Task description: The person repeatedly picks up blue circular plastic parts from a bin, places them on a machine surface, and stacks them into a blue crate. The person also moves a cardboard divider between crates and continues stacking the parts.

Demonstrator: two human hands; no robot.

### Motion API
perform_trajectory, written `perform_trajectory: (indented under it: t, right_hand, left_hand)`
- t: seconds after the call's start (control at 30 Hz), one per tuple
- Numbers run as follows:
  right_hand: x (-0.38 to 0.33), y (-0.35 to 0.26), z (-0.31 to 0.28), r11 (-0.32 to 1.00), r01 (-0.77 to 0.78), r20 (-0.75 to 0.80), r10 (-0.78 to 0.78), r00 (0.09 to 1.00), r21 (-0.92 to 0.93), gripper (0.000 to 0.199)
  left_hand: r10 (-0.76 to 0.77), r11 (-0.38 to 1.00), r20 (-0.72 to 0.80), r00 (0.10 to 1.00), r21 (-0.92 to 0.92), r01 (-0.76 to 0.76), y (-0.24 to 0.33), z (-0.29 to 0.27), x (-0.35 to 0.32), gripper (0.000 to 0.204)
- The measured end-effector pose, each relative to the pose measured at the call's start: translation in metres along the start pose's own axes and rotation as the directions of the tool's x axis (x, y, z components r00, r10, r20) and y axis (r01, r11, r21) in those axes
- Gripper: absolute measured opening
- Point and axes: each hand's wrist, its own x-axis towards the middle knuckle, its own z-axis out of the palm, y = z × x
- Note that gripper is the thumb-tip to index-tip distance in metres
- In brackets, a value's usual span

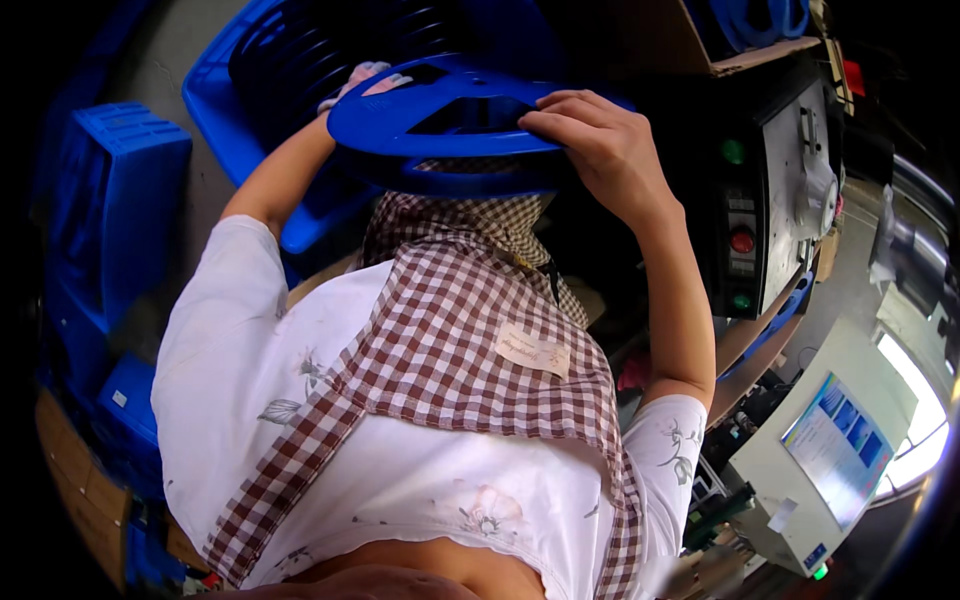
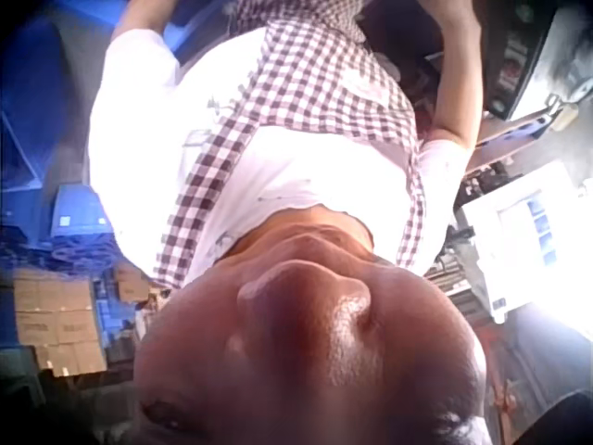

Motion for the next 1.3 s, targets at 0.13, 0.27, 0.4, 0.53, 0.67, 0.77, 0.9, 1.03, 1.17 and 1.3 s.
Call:
perform_trajectory:
  t: [0.13,0.27,0.4,0.53,0.67,0.77,0.9,1.03,1.17,1.3]
  right_hand:
    - [0.02,0.016,0.037,0.994,0.079,0.056,-0.074,0.996,-0.074,0.023]
    - [0.032,0.022,0.045,0.994,0.076,0.078,-0.07,0.995,-0.078,0.023]
    - [0.027,0.032,0.042,0.995,0.068,0.113,-0.059,0.992,-0.076,0.024]
    - [0.026,0.041,0.05,0.993,0.095,0.142,-0.085,0.986,-0.069,0.025]
    - [0.037,0.042,0.077,0.987,0.113,0.14,-0.097,0.985,-0.111,0.022]
    - [0.026,0.043,0.082,0.983,0.089,0.142,-0.067,0.988,-0.158,0.023]
    - [0.042,0.055,0.117,0.977,0.054,0.112,-0.031,0.993,-0.206,0.025]
    - [0.04,0.069,0.154,0.972,-0.027,-0.069,0.011,0.998,-0.232,0.039]
    - [0.016,0.051,0.113,0.974,-0.206,-0.09,0.214,0.973,0.094,0.037]
    - [-0.046,0.034,0.082,0.815,-0.475,-0.052,0.519,0.853,0.333,0.03]
  left_hand:
    - [0.01,0.993,0.177,0.984,-0.114,0.01,-0.029,0.007,0.01,0.039]
    - [-0.009,0.987,0.098,0.995,-0.159,0.024,-0.041,0.009,-0.003,0.037]
    - [-0.065,0.996,0.168,0.984,-0.056,0.075,-0.038,0.011,0.002,0.029]
    - [0.185,0.973,0.196,0.963,0.098,-0.208,-0.059,0.037,0.01,0.028]
    - [0.298,0.917,0.205,0.932,0.21,-0.339,-0.064,0.038,0.015,0.023]
    - [0.394,0.91,-0.024,0.919,-0.13,-0.394,-0.041,-0.013,0.007,0.012]
    - [0.197,0.941,-0.179,0.964,-0.24,-0.237,-0.041,-0.026,-0.005,0.016]
    - [-0.171,0.906,-0.362,0.916,-0.423,0.002,-0.038,-0.048,-0.024,0.03]
    - [-0.368,0.798,-0.197,0.909,-0.568,0.201,-0.034,-0.046,-0.048,0.029]
    - [-0.439,0.635,-0.12,0.89,-0.743,0.212,-0.017,-0.036,-0.054,0.036]
